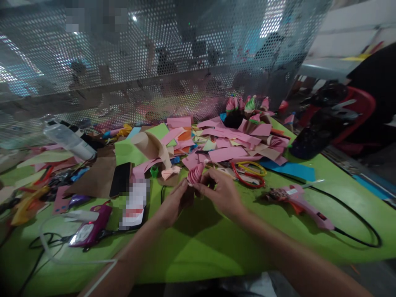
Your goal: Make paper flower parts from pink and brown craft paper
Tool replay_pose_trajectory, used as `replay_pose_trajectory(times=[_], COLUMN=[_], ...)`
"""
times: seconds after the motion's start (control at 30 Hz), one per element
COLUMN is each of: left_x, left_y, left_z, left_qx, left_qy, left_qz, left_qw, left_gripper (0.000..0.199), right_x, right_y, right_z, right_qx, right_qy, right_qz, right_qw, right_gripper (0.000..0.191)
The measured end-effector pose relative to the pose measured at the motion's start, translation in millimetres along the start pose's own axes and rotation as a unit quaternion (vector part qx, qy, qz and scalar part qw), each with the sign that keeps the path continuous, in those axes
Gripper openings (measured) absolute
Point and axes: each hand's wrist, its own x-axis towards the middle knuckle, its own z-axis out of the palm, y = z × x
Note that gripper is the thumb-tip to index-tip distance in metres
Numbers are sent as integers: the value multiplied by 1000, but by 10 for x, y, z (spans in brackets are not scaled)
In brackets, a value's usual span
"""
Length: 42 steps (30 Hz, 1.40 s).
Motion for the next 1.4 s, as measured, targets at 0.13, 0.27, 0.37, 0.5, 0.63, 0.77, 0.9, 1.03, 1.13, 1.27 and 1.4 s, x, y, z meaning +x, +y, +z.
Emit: replay_pose_trajectory(times=[0.13,0.27,0.37,0.5,0.63,0.77,0.9,1.03,1.13,1.27,1.4], left_x=[-3,-22,-36,-48,-49,-42,-46,-45,-39,-35,-30], left_y=[60,92,80,85,108,95,93,102,90,59,67], left_z=[34,46,38,42,47,38,39,47,42,26,27], left_qx=[-8,-35,-42,-35,-25,-25,-12,-16,-20,-14,-14], left_qy=[-33,-28,-18,-10,-17,-21,-34,-34,-32,-32,-21], left_qz=[-19,-9,7,12,9,14,13,10,2,11,1], left_qw=[999,999,999,999,1000,999,999,999,999,999,1000], left_gripper=[53,49,52,54,53,52,51,52,51,50,54], right_x=[3,2,-8,-13,2,18,23,21,19,17,15], right_y=[-13,-8,10,30,29,20,24,35,36,41,40], right_z=[-19,-16,3,11,-1,-1,7,2,-5,-2,-2], right_qx=[13,-6,-34,-46,-30,-4,8,20,33,9,-2], right_qy=[14,4,15,20,10,13,16,14,6,12,16], right_qz=[17,6,-19,-37,-24,-12,-10,-7,2,1,-1], right_qw=[1000,1000,999,998,999,1000,1000,1000,999,1000,1000], right_gripper=[26,24,22,13,12,18,24,22,24,26,28])
